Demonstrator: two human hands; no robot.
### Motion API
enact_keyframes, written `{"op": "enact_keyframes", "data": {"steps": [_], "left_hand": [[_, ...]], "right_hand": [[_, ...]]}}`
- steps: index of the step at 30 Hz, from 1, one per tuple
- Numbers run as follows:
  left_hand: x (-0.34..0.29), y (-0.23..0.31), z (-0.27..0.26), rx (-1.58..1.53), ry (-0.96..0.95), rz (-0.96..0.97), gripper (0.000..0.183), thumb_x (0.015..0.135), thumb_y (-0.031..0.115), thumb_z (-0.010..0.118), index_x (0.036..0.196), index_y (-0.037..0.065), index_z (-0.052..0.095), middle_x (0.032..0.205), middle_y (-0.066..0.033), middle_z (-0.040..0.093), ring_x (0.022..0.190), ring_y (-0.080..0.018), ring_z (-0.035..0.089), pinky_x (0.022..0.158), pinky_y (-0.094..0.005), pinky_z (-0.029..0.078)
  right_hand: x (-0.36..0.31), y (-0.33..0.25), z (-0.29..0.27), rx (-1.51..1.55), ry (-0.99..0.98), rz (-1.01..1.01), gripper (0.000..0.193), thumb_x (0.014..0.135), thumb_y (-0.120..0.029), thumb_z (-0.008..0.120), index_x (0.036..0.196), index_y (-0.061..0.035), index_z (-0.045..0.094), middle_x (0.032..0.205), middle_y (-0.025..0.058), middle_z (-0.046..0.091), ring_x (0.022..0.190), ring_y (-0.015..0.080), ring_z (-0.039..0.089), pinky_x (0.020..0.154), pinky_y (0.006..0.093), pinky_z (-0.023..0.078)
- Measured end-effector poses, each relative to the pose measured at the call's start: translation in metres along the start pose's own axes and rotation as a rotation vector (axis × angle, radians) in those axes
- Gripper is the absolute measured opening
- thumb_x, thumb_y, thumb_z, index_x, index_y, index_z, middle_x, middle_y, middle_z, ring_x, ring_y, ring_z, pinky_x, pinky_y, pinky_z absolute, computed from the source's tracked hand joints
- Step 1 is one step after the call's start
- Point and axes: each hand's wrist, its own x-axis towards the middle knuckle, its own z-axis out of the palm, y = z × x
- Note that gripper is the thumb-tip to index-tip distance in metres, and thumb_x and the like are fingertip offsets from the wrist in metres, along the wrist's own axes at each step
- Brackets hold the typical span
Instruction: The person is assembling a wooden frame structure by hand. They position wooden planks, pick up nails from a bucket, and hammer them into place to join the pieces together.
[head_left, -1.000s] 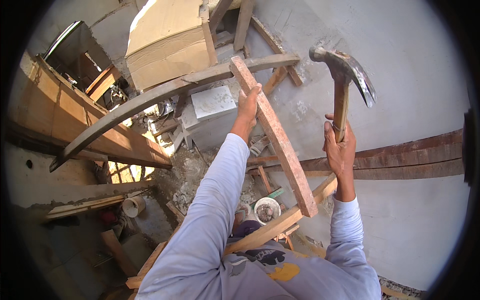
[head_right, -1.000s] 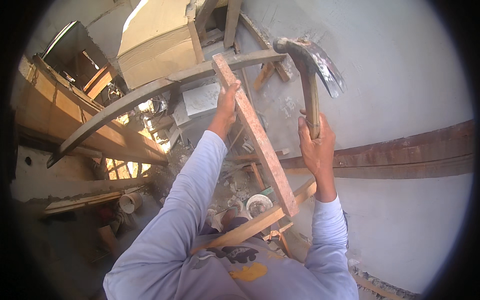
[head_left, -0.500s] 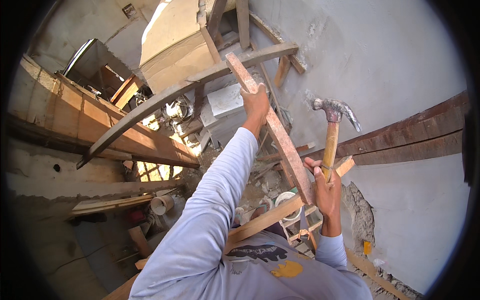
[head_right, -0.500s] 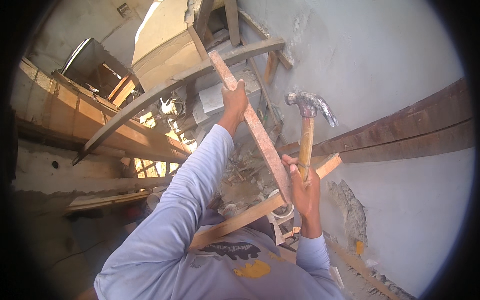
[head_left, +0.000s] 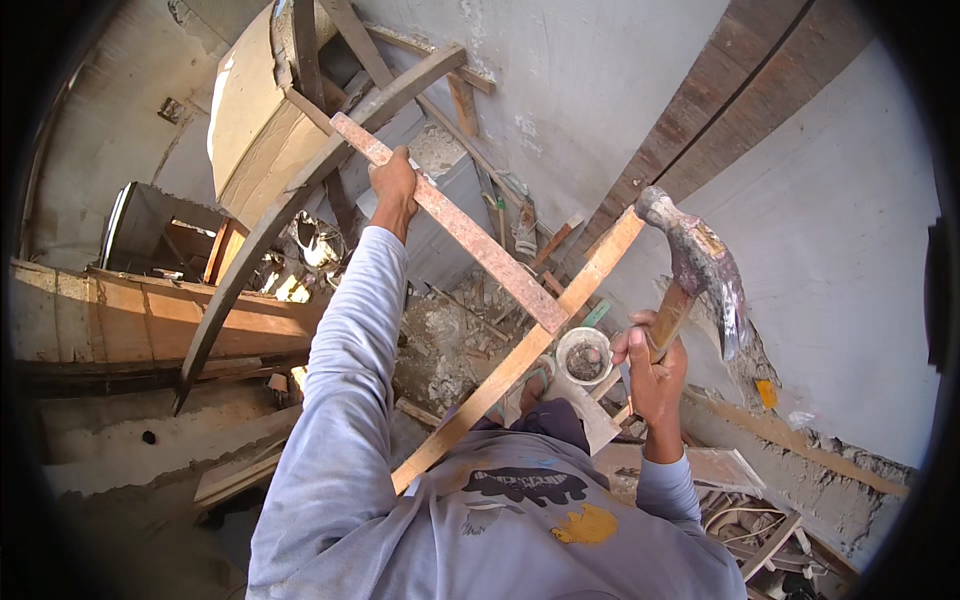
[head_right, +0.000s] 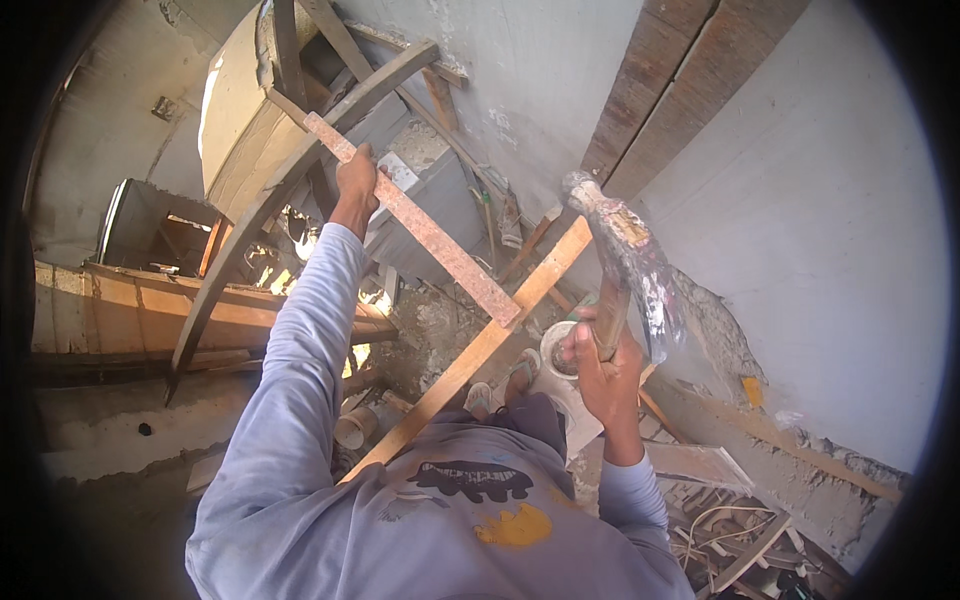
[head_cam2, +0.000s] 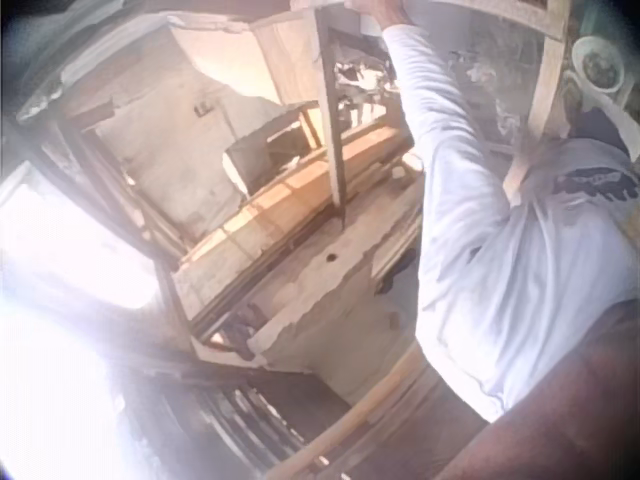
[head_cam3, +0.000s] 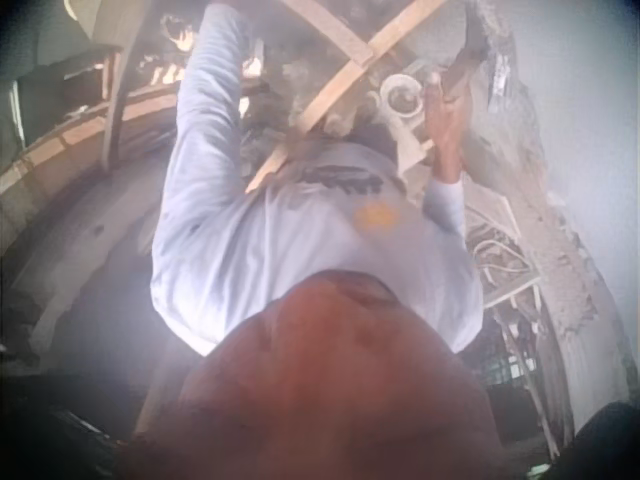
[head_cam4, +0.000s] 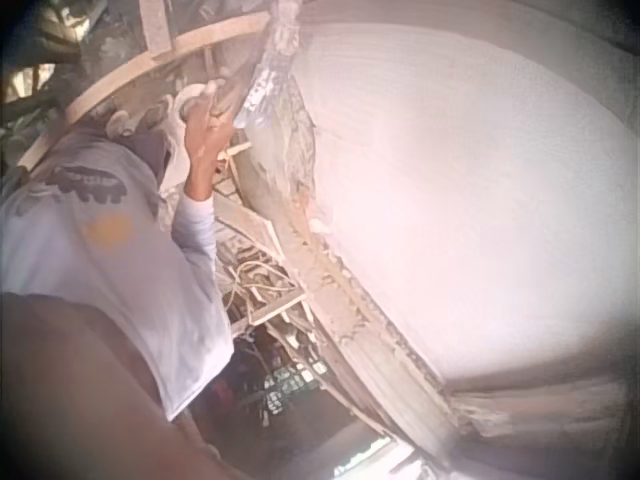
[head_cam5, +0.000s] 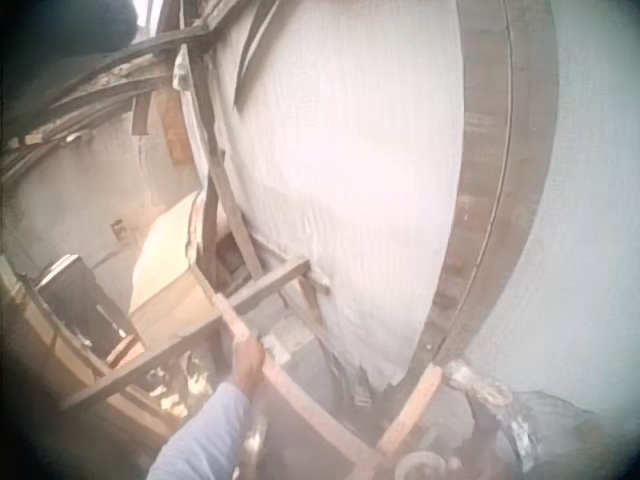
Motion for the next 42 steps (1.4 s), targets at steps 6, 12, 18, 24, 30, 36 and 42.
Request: {"op": "enact_keyframes", "data": {"steps": [6,12,18,24,30,36,42], "left_hand": [[0.014,-0.003,-0.015,-0.028,-0.095,-0.023,0.022,0.094,0.012,0.064,0.105,-0.005,0.053,0.076,-0.012,0.054,0.058,-0.0269,0.061,0.052,-0.0423,0.055],[0.01,-0.002,-0.004,0.118,-0.007,0.033,0.026,0.094,0.012,0.063,0.104,-0.01,0.054,0.075,-0.0146,0.056,0.058,-0.0277,0.062,0.052,-0.0426,0.056],[0.031,-0.005,-0.015,-0.006,-0.128,0.011,0.036,0.096,0.018,0.066,0.111,-0.011,0.053,0.081,-0.0169,0.057,0.064,-0.0304,0.065,0.057,-0.0453,0.059],[-0.029,-0.037,-0.036,1.064,0.377,1.252,0.059,0.103,0.039,0.062,0.133,-0.011,0.057,0.119,-0.0243,0.067,0.119,-0.0379,0.062,0.116,-0.0511,0.04],[-0.178,-0.007,-0.039,1.067,-1.156,1.428,0.035,0.103,0.037,0.062,0.122,0.009,0.07,0.123,-0.0119,0.068,0.126,-0.0365,0.056,0.12,-0.0499,0.03],[-0.175,-0.003,-0.038,1.374,-1.128,1.499,0.065,0.077,0.05,0.087,0.128,0.014,0.069,0.122,-0.0078,0.069,0.118,-0.0337,0.058,0.107,-0.0482,0.037],[-0.168,-0.019,-0.034,1.331,-1.041,1.608,0.069,0.077,0.056,0.085,0.122,0.008,0.067,0.122,-0.0103,0.068,0.119,-0.0343,0.058,0.105,-0.0495,0.039]], "right_hand": [[-0.041,0.043,-0.044,-0.029,0.292,0.194,0.029,0.109,-0.023,0.06,0.129,-0.0029,0.056,0.073,-0.0039,0.052,0.056,0.0032,0.046,0.05,0.0227,0.037],[-0.106,0.098,-0.065,-0.224,0.38,0.288,0.026,0.105,-0.021,0.062,0.123,-0.0027,0.065,0.081,0.0027,0.062,0.068,0.0111,0.059,0.065,0.0315,0.049],[-0.155,0.092,-0.039,-0.393,0.294,0.149,0.028,0.103,-0.022,0.066,0.118,0.0005,0.066,0.086,0.0124,0.066,0.079,0.0208,0.062,0.072,0.0353,0.051],[-0.202,0.106,0.0,-0.344,0.246,0.231,0.03,0.097,-0.021,0.071,0.117,0.0001,0.066,0.086,0.0234,0.071,0.081,0.0393,0.074,0.073,0.0425,0.055],[-0.278,0.176,-0.001,-0.427,0.254,0.447,0.036,0.1,-0.029,0.067,0.123,-0.0015,0.065,0.094,0.027,0.071,0.088,0.0435,0.071,0.08,0.0467,0.054],[-0.38,0.237,-0.013,-0.533,0.329,0.784,0.046,0.097,-0.036,0.065,0.121,0.0029,0.064,0.104,0.0321,0.072,0.102,0.0496,0.069,0.09,0.0565,0.053],[-0.508,0.29,0.02,-0.389,0.59,1.129,0.053,0.095,-0.04,0.062,0.12,0.0059,0.066,0.109,0.0327,0.072,0.107,0.0501,0.069,0.094,0.0544,0.054]]}}
